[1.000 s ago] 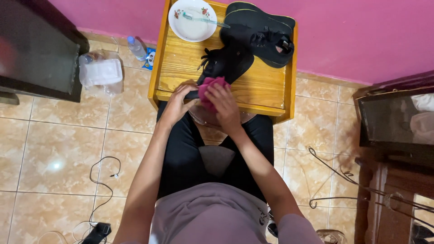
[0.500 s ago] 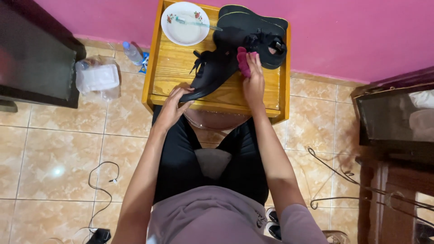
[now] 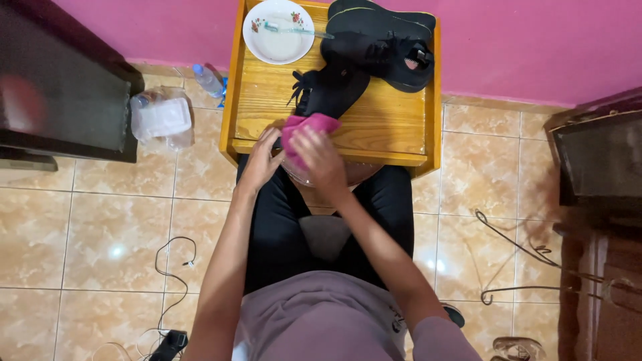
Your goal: The person wipes a black shoe with a pink cloth on a wooden table. They rotate the shoe to clean different sides and then use a toothbrush to scrub the sole.
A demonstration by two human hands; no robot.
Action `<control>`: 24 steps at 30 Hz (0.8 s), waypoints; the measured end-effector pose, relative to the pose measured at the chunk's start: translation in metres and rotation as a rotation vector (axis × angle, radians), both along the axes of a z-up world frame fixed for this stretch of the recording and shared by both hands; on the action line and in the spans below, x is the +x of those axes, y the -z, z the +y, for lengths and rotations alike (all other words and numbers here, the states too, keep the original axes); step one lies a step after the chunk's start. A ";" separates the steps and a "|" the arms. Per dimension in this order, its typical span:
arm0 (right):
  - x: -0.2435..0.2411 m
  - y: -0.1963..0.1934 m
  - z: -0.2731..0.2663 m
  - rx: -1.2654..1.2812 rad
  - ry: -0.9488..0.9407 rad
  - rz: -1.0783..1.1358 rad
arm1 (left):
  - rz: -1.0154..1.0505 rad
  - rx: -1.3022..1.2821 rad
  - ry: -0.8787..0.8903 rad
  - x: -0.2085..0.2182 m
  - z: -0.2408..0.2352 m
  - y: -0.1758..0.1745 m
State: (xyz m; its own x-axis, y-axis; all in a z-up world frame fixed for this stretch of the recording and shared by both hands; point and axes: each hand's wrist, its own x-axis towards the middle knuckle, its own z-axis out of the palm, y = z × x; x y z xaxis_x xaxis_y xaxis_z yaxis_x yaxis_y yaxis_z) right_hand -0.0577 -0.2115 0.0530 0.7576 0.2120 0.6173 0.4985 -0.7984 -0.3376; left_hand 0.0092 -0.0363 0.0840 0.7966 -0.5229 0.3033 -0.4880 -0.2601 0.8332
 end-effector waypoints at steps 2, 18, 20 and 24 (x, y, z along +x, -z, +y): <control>0.013 -0.002 -0.028 0.028 0.035 0.011 | 0.017 -0.024 -0.008 0.000 0.001 0.000; 0.034 -0.039 -0.052 0.391 0.294 0.188 | 0.148 -0.121 -0.168 -0.018 -0.006 -0.020; 0.002 -0.054 -0.018 0.531 0.235 0.253 | 0.101 -0.076 -0.158 -0.023 -0.004 -0.054; -0.043 -0.117 0.043 0.624 0.011 0.119 | -0.030 0.009 -0.155 -0.026 0.008 -0.105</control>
State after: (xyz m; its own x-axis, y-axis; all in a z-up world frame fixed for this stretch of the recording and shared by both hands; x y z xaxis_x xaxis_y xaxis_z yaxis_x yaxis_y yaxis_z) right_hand -0.1008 -0.1689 0.1697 0.8286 -0.1683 0.5340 0.4223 -0.4382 -0.7935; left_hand -0.0164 -0.0281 0.1891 0.8585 -0.3976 0.3240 -0.4662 -0.3416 0.8161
